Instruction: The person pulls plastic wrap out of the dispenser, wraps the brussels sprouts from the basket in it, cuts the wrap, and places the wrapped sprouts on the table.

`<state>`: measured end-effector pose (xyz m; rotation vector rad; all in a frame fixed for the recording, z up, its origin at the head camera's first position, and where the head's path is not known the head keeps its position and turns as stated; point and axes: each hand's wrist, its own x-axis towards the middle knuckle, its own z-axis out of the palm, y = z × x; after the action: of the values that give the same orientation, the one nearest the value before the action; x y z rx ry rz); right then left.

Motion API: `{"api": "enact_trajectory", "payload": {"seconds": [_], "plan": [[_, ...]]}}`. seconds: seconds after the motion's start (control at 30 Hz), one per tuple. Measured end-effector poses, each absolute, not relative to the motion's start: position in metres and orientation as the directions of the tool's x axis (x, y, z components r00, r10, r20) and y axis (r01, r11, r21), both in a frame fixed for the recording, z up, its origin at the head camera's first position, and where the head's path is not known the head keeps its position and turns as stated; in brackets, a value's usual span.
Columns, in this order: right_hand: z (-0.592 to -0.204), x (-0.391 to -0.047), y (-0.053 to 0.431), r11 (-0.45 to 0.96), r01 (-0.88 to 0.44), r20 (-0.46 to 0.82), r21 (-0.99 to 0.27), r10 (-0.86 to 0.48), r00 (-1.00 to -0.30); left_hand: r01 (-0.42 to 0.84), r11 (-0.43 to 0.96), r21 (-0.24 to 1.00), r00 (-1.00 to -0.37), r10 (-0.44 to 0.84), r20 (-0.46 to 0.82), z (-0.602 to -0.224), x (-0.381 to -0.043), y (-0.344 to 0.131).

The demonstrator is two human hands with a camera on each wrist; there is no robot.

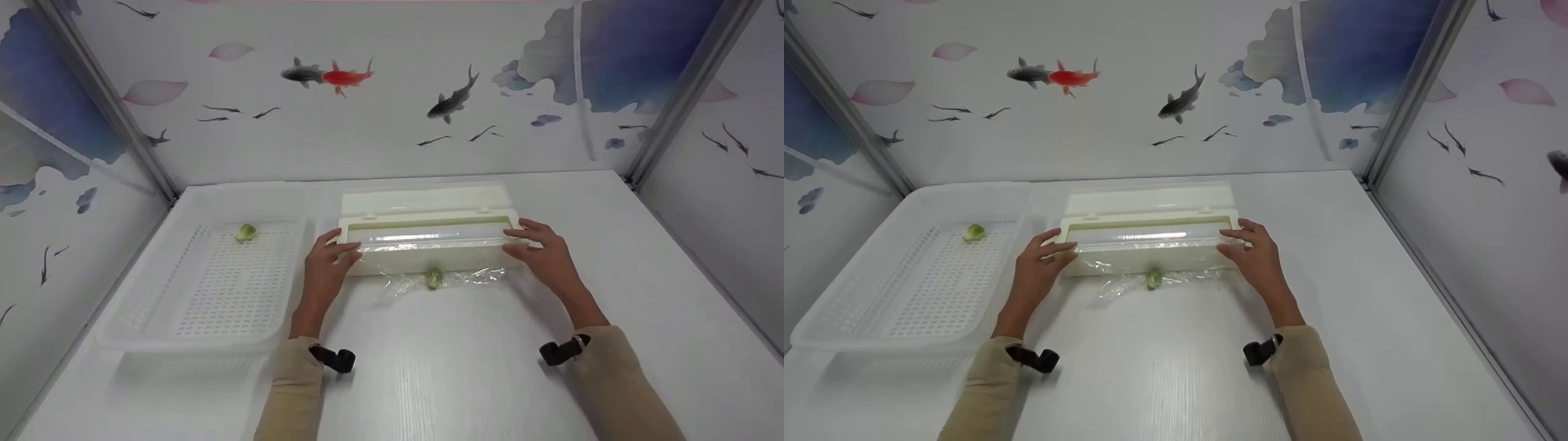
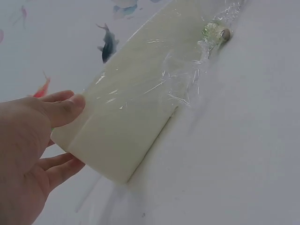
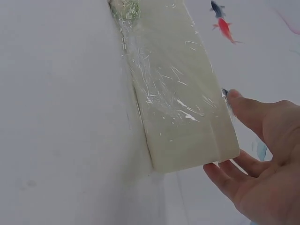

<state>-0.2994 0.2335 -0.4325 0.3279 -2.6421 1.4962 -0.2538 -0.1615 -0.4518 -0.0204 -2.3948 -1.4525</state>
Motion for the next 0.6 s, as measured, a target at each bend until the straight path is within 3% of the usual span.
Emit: {"api": "enact_trajectory", "payload": {"seconds": [0.37,0.6], "plan": [[-0.4360,-0.3007,0.2300,0.520,-0.211,0.190,-0.827,-0.094,-0.977,0.284,0.454,0.845,-0.879,-0.229,0.418,-0.4583,-0.2548,-0.1534],[-0.4285,-0.3000,0.2262,0.565,-0.236,0.225,-0.790,-0.091,-0.970,0.301,0.565,0.769,-0.873,-0.162,0.461,-0.4500,-0.2521,-0.1526]]}}
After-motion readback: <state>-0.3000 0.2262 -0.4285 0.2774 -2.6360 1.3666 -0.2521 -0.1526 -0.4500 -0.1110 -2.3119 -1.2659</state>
